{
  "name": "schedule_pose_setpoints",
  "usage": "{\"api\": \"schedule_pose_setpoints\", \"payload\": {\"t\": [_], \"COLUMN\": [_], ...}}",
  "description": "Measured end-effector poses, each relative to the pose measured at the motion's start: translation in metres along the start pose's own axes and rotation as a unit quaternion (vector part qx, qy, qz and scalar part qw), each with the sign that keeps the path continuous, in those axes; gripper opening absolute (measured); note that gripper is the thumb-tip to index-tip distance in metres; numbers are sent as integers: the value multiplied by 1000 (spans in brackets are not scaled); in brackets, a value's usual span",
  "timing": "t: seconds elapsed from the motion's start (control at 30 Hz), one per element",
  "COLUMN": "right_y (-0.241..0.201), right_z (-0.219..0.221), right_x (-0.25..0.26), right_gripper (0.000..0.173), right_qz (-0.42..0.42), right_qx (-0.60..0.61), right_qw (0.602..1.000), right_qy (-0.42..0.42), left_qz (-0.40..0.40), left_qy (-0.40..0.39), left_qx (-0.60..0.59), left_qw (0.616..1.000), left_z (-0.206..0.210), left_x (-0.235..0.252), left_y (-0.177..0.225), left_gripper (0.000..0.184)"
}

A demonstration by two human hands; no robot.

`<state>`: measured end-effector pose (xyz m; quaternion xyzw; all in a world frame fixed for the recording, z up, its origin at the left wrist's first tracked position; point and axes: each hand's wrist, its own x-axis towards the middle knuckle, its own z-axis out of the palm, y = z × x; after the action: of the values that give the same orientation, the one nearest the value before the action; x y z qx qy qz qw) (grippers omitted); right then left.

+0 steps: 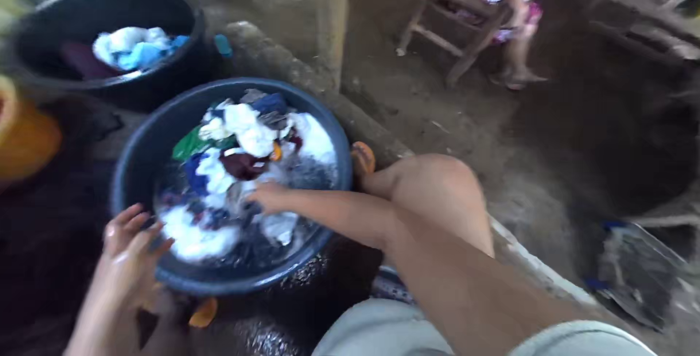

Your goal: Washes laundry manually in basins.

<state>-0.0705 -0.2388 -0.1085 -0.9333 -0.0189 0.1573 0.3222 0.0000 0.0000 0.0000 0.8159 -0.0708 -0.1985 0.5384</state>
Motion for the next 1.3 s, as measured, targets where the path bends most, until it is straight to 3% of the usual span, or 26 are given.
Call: {"api": "schedule_pose_setpoints", "payload": {"t": [0.1, 0.2, 0.37, 0.5, 0.6, 0.7, 0.8, 0.87, 0.93, 1.0, 1.03, 1.1, 1.2, 1.3], "right_y": [64, 81, 60, 49, 18, -42, -109, -143, -168, -176, -171, -142, -70, -15], "right_z": [69, 112, 110, 68, 6, -65, -125, -145, -152, -151, -148, -138, -107, -60], "right_x": [14, 25, 36, 45, 33, 5, -29, -46, -62, -77, -82, -85, -69, -34], "right_gripper": [52, 55, 53, 63, 56, 49, 44, 37, 34, 39, 43, 53, 62, 55], "right_qz": [111, 174, 221, 192, 133, 46, -54, -140, -198, -204, -190, -146, -59, 58], "right_qx": [31, 16, -60, -42, 54, 111, 153, 218, 322, 424, 466, 537, 635, 708], "right_qw": [993, 982, 946, 965, 988, 991, 976, 946, 899, 852, 830, 786, 715, 630], "right_qy": [-24, -77, -228, -172, -57, 57, 142, 196, 220, 228, 239, 268, 287, 312], "left_qz": [5, 22, 60, 61, 57, 33, 18, 51, 79, 56, 45, 14, -23, -33], "left_qy": [20, 5, -12, -44, -130, -199, -202, -182, -109, -50, -17, 47, 87, 64], "left_qx": [30, 75, 185, 281, 338, 389, 415, 341, 159, 2, -69, -241, -525, -572], "left_qw": [999, 997, 981, 957, 930, 899, 887, 921, 978, 997, 996, 969, 846, 817], "left_z": [-10, -18, -18, -18, -16, -12, 3, 22, 50, 76, 85, 95, 110, 127], "left_x": [2, 8, 17, 24, 32, 33, 30, 27, 23, 23, 19, 7, 10, 18], "left_y": [-2, -10, -11, -19, -42, -68, -83, -77, -61, -43, -32, -5, 20, 32], "left_gripper": [60, 62, 67, 80, 98, 117, 131, 120, 83, 43, 33, 32, 38, 47]}}
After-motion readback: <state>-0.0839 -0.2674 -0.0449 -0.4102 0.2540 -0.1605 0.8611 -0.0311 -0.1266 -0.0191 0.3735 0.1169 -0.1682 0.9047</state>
